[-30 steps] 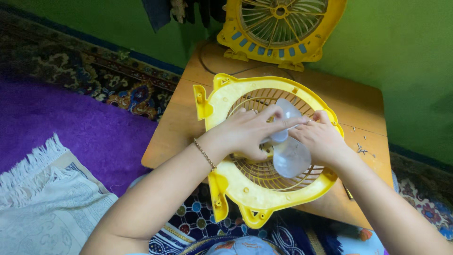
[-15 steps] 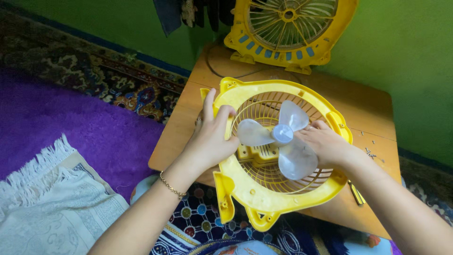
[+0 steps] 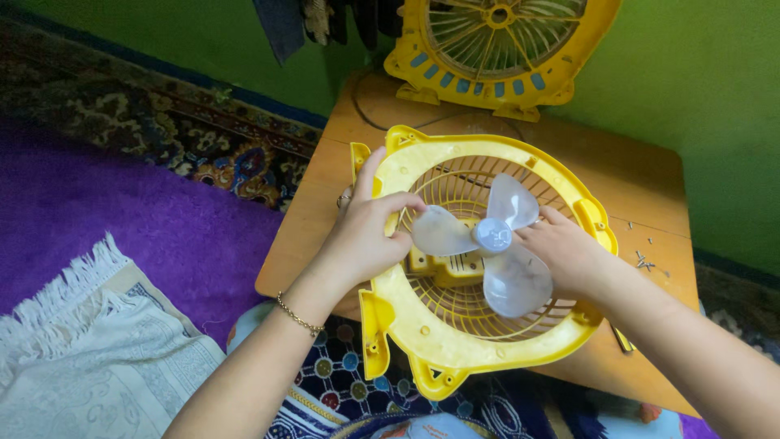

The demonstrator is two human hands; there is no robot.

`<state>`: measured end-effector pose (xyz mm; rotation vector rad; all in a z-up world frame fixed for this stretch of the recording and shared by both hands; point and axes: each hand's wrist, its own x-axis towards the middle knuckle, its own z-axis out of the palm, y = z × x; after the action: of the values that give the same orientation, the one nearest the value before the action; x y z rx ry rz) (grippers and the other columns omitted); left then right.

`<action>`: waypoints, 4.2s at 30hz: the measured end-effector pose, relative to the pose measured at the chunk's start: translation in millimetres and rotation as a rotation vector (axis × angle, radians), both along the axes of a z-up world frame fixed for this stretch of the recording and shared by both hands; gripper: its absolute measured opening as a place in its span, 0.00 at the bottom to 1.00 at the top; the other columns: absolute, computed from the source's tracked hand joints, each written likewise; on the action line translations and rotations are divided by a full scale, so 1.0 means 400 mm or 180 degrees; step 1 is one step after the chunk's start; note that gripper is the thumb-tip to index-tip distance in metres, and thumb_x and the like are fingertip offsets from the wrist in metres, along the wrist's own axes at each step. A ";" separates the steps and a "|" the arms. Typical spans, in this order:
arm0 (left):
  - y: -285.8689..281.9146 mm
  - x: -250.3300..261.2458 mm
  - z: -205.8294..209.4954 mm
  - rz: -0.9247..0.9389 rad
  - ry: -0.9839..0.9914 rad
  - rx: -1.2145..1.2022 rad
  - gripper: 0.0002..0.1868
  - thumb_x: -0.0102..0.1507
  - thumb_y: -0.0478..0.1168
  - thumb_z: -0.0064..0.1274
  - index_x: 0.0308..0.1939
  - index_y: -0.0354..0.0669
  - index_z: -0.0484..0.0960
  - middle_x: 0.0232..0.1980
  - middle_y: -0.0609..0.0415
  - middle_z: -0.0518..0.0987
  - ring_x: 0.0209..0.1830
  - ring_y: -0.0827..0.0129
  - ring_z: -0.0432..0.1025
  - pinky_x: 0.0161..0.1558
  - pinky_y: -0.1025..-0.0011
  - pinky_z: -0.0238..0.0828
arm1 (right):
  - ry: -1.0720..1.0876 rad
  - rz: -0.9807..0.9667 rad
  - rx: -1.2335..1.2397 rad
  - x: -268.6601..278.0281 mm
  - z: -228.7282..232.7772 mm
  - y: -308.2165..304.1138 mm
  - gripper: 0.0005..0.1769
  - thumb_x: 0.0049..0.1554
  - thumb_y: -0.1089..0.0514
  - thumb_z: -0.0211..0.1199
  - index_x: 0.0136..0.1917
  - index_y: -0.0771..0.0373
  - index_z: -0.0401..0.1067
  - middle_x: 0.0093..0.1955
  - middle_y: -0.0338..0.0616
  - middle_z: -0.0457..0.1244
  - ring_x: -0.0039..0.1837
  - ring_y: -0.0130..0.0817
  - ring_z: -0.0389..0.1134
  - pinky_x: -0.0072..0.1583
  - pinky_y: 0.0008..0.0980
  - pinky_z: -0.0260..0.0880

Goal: The person assembles a yellow electric fan by inserting the fan blade into the motor housing and securing it with a screwdriver. They then attach the front grill and fasten it with multiple screws.

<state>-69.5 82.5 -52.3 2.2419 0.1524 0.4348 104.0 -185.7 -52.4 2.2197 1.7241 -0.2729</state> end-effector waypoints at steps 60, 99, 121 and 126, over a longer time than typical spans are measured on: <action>-0.004 0.015 -0.051 0.0278 -0.0861 -0.0584 0.37 0.45 0.34 0.64 0.58 0.52 0.71 0.79 0.28 0.39 0.77 0.31 0.49 0.69 0.56 0.57 | 0.0316 -0.0435 -0.0060 -0.186 0.185 0.252 0.66 0.29 0.43 0.83 0.74 0.59 0.53 0.46 0.53 0.69 0.52 0.53 0.71 0.55 0.45 0.69; 0.016 0.039 -0.098 0.0042 -0.0419 -0.1313 0.39 0.43 0.30 0.65 0.58 0.51 0.72 0.76 0.43 0.51 0.77 0.48 0.56 0.68 0.66 0.64 | 0.1169 -0.0905 0.2411 -0.112 0.325 -0.063 0.40 0.47 0.56 0.73 0.72 0.58 0.66 0.70 0.49 0.66 0.70 0.41 0.67 0.69 0.40 0.66; 0.044 0.049 -0.022 -0.0697 0.0298 -0.1082 0.30 0.48 0.28 0.56 0.55 0.47 0.72 0.67 0.47 0.62 0.73 0.58 0.59 0.69 0.67 0.59 | -0.0344 -0.2648 0.2669 -0.123 -0.120 -0.511 0.13 0.63 0.54 0.55 0.57 0.63 0.72 0.52 0.56 0.68 0.56 0.56 0.70 0.57 0.49 0.70; 0.022 0.058 -0.015 -0.0893 0.0542 -0.1356 0.30 0.47 0.27 0.54 0.53 0.48 0.71 0.62 0.52 0.65 0.64 0.65 0.65 0.62 0.71 0.66 | 0.0263 -0.3338 0.3515 -0.150 0.012 -0.628 0.14 0.68 0.58 0.57 0.64 0.65 0.72 0.47 0.54 0.67 0.43 0.41 0.67 0.47 0.36 0.67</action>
<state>-46.3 91.2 -58.4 1.8406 0.0141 0.0502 44.1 -436.8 -47.7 3.7708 0.4938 0.5243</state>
